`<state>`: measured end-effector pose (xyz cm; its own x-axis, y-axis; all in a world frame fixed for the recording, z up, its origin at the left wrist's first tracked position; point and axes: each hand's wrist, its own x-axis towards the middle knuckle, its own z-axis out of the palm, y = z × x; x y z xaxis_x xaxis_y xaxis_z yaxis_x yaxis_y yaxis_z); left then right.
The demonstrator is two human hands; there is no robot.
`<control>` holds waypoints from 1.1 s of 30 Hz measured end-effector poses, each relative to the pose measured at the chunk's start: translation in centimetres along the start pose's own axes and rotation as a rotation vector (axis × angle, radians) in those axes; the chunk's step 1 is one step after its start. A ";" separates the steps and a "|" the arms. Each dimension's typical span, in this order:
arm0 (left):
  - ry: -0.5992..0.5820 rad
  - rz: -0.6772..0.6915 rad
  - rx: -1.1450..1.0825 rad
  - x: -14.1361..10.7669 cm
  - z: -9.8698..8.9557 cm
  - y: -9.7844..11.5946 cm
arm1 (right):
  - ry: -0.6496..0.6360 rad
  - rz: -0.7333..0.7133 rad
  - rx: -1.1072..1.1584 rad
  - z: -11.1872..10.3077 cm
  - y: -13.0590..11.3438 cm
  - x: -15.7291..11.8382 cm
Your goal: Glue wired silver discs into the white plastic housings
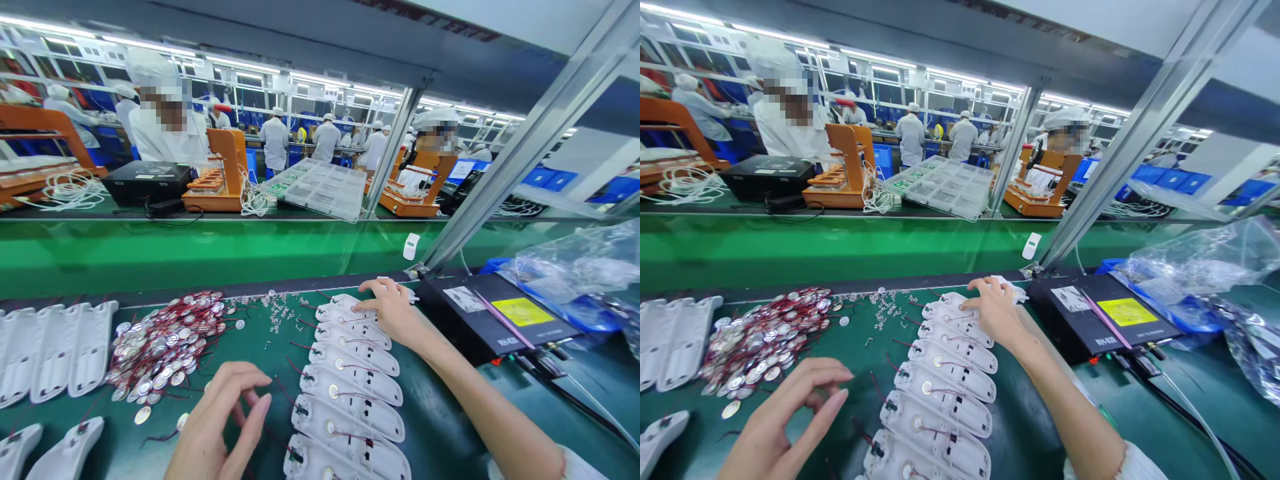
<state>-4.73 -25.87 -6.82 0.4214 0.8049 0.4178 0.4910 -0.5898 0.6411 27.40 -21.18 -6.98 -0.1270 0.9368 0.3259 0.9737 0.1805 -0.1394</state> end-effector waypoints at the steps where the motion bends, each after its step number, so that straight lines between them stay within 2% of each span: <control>1: -0.035 0.005 0.002 0.2 -0.1 0.5 | 0.071 0.016 0.018 -0.1 0.0 -0.2; 4: -0.186 0.014 0.069 2.0 -0.3 2.0 | 0.344 0.079 0.088 -0.8 -0.3 -1.2; 8: -0.465 0.172 0.224 7.4 1.1 3.3 | 0.647 0.113 0.180 -1.8 -1.5 -3.5; 12: -0.746 0.351 0.340 13.2 4.2 2.7 | 0.815 0.118 0.246 -1.9 -2.2 -5.2; 16: -0.902 0.408 0.383 15.8 6.6 2.0 | 0.849 0.174 0.327 -1.5 -1.8 -5.6; 19: -0.939 0.409 0.407 16.2 7.3 2.1 | 0.829 0.185 0.388 -1.3 -1.6 -5.7; 25: -0.963 0.406 0.403 16.1 7.5 2.1 | 0.782 0.188 0.393 -1.7 -1.9 -6.1; 33: -0.889 0.419 0.349 15.8 7.6 1.1 | 0.771 0.231 0.418 -1.6 -1.9 -6.1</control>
<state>8.26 -14.36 -4.39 0.9490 0.2766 -0.1515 0.3092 -0.9108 0.2737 26.61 -27.75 -7.16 0.3712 0.5301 0.7624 0.7918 0.2482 -0.5581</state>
